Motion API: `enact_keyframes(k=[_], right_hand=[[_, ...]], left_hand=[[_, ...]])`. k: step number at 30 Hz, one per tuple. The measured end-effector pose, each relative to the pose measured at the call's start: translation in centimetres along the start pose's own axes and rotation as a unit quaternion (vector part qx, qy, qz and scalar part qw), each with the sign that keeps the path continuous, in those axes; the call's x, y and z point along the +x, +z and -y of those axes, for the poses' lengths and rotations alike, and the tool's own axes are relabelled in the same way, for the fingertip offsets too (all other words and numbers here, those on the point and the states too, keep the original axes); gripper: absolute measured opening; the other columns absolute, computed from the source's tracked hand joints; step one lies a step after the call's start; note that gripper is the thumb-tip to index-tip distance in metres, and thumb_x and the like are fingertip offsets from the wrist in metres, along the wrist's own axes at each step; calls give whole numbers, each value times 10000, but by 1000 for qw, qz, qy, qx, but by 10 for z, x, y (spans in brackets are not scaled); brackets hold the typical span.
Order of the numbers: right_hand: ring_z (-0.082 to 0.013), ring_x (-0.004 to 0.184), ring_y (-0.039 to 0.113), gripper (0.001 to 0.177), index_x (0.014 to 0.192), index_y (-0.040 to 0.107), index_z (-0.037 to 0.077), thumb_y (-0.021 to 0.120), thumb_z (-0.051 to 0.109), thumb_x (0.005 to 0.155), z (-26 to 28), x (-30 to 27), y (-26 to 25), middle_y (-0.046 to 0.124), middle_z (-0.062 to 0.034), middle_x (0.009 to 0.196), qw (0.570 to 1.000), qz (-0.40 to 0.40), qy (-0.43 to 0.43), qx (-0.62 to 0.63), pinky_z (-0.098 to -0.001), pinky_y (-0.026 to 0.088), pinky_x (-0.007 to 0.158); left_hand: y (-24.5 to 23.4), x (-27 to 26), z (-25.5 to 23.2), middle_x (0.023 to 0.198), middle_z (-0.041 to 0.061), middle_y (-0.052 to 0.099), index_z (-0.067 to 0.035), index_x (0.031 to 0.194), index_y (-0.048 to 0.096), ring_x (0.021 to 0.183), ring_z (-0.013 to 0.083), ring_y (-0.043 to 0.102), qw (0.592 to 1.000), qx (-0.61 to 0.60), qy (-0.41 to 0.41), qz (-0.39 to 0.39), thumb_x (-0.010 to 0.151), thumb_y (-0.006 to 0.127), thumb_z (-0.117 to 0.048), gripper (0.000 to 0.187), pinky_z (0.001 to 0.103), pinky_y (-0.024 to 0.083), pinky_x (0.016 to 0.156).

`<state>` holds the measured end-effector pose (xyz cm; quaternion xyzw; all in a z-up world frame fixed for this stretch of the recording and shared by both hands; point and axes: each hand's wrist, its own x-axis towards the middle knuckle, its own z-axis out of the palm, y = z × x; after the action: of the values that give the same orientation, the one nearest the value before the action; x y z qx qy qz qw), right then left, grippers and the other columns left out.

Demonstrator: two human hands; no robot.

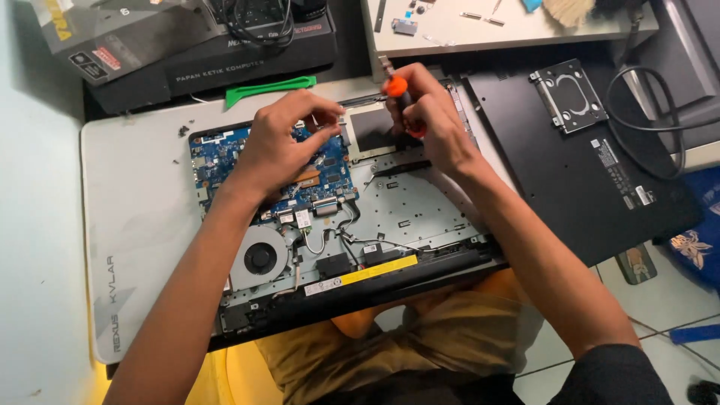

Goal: Disconnecting internal ribbon cables and components from a laptop motherboard using a screwdriver and hands.

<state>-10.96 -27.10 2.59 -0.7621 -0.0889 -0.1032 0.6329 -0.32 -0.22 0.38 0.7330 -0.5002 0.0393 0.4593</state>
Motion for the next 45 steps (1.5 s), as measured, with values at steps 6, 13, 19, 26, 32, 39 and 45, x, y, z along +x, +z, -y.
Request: enact_keyframes(k=[6, 13, 19, 26, 32, 39, 45], right_hand=[[-111, 680, 517, 168, 1158, 770, 75, 841, 226, 1142, -10, 0, 16, 619, 11, 831, 968, 99, -95, -208, -253, 428, 596], [-210, 929, 772, 191, 1282, 792, 51, 809, 185, 1147, -6, 1, 1, 814, -120, 1118, 974, 93, -73, -192, -327, 661, 829], [-113, 844, 624, 133, 1100, 828, 105, 849, 223, 1158, 13, 21, -83, 791, -4, 998, 942, -123, -44, -311, -285, 498, 721], [-133, 687, 396, 199, 958, 786, 285, 831, 456, 1050, -21, 39, -151, 523, 90, 741, 878, -233, 141, -394, -391, 342, 665], [-88, 662, 468, 173, 1052, 856, 290, 845, 442, 1133, -13, 30, -153, 554, 130, 703, 881, -253, 58, -395, -356, 374, 654], [-98, 716, 438, 91, 1266, 677, 101, 691, 188, 1244, 47, 18, -129, 564, -2, 862, 946, -212, -35, -244, -305, 346, 676], [-249, 735, 512, 543, 1550, 568, -8, 369, 72, 1052, 81, 5, -33, 642, -126, 932, 954, 65, 33, -290, -426, 399, 692]], left_hand=[[4, 2, -7, 1143, 168, 798, 15, 1234, 746, 1000, 247, 798, 999, -41, 19, 30, 1052, 915, 60, 252, 321, 724, 934], [-2, 1, -10, 1127, 123, 806, -28, 1258, 729, 968, 214, 762, 997, -78, -9, 7, 1100, 915, -128, 264, 314, 664, 881], [1, -5, 8, 977, 92, 688, -63, 1212, 753, 914, 257, 654, 998, 63, 4, 24, 1174, 795, -294, 238, 426, 548, 855], [0, -2, 7, 840, 65, 618, -40, 1030, 761, 864, 264, 583, 996, 68, -48, 7, 1233, 673, -279, 326, 428, 489, 877], [0, -5, 17, 830, 67, 626, -32, 1001, 751, 864, 254, 581, 996, 57, -68, 13, 1240, 642, -292, 370, 427, 482, 849], [-3, 3, 11, 1043, 124, 816, -29, 1059, 811, 1057, 310, 741, 996, 43, -75, -3, 1248, 589, -282, 386, 469, 556, 979], [-6, -4, 13, 1008, 82, 771, -73, 986, 792, 977, 285, 719, 993, -27, -83, -73, 1284, 496, -391, 527, 474, 546, 933]])
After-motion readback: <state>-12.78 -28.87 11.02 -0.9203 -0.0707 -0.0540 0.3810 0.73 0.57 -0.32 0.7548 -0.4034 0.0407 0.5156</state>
